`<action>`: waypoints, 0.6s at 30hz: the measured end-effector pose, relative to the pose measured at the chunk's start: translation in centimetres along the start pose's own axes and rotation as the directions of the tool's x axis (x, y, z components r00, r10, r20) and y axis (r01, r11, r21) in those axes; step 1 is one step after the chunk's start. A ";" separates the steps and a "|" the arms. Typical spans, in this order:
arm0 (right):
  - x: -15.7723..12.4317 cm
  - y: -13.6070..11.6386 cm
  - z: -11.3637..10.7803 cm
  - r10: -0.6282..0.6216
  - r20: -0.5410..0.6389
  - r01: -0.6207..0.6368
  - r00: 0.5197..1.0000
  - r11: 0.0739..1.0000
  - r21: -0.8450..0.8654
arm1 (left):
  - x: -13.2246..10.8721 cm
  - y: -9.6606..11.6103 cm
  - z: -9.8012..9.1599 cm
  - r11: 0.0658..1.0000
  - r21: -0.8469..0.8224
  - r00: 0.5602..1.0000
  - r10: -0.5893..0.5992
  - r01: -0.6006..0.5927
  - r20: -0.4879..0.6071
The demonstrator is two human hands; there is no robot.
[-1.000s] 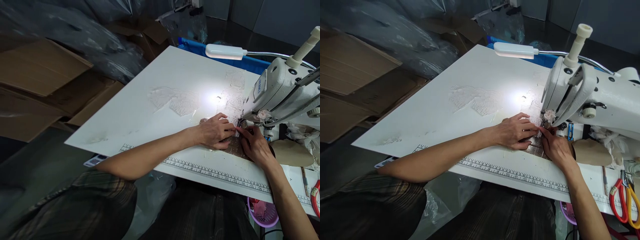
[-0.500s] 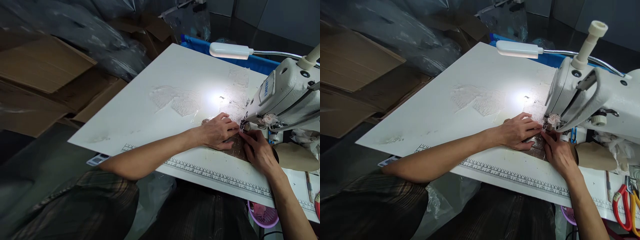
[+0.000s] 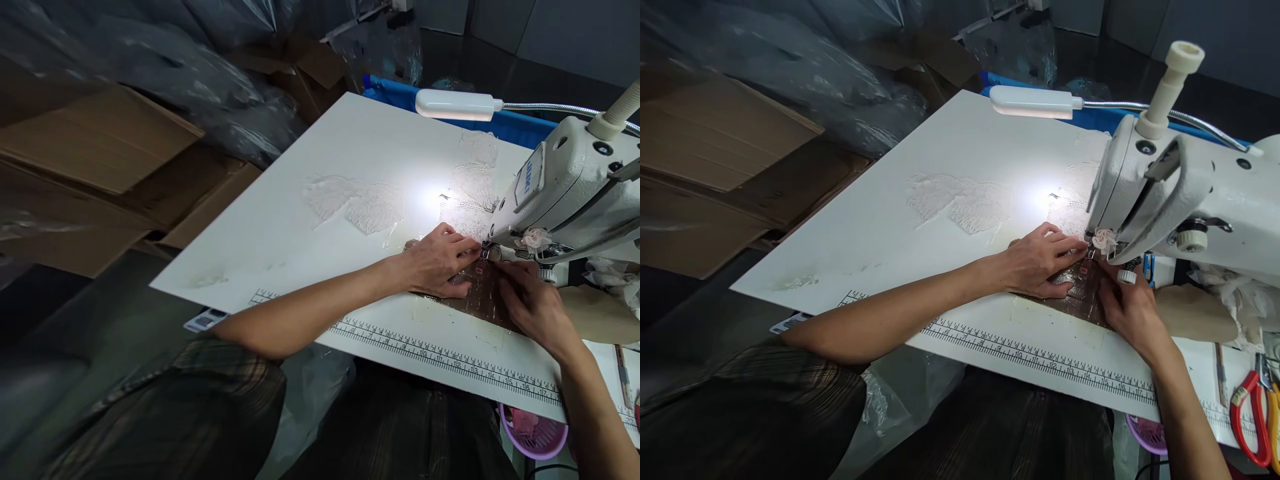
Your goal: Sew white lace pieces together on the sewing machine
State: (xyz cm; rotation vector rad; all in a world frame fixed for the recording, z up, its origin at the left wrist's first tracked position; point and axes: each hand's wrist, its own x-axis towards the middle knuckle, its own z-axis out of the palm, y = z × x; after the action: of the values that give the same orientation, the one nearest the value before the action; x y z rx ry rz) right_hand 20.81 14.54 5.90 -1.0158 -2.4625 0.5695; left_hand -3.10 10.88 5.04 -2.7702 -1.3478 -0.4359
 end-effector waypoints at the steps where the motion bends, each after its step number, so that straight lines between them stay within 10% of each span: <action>1: 0.1 0.2 -0.4 0.060 0.023 -0.061 0.998 0.997 0.046 | 0.0 0.0 0.0 1.000 -0.001 1.000 -0.004 0.004 0.001; 8: 1.9 1.7 -0.8 0.300 0.019 -0.300 0.954 0.945 0.131 | 0.1 -0.2 0.1 0.999 -0.028 1.000 -0.023 0.023 -0.007; 18: -0.9 -0.3 2.0 0.086 -0.154 -0.089 0.984 0.996 -0.014 | -0.4 -0.3 1.3 0.994 -0.072 0.995 -0.091 0.088 -0.043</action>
State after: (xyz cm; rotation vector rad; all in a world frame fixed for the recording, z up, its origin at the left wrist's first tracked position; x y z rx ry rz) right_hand 20.22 13.27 4.23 -1.1369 -2.3034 0.4753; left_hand -3.26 10.95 3.64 -2.7434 -1.4785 -0.5576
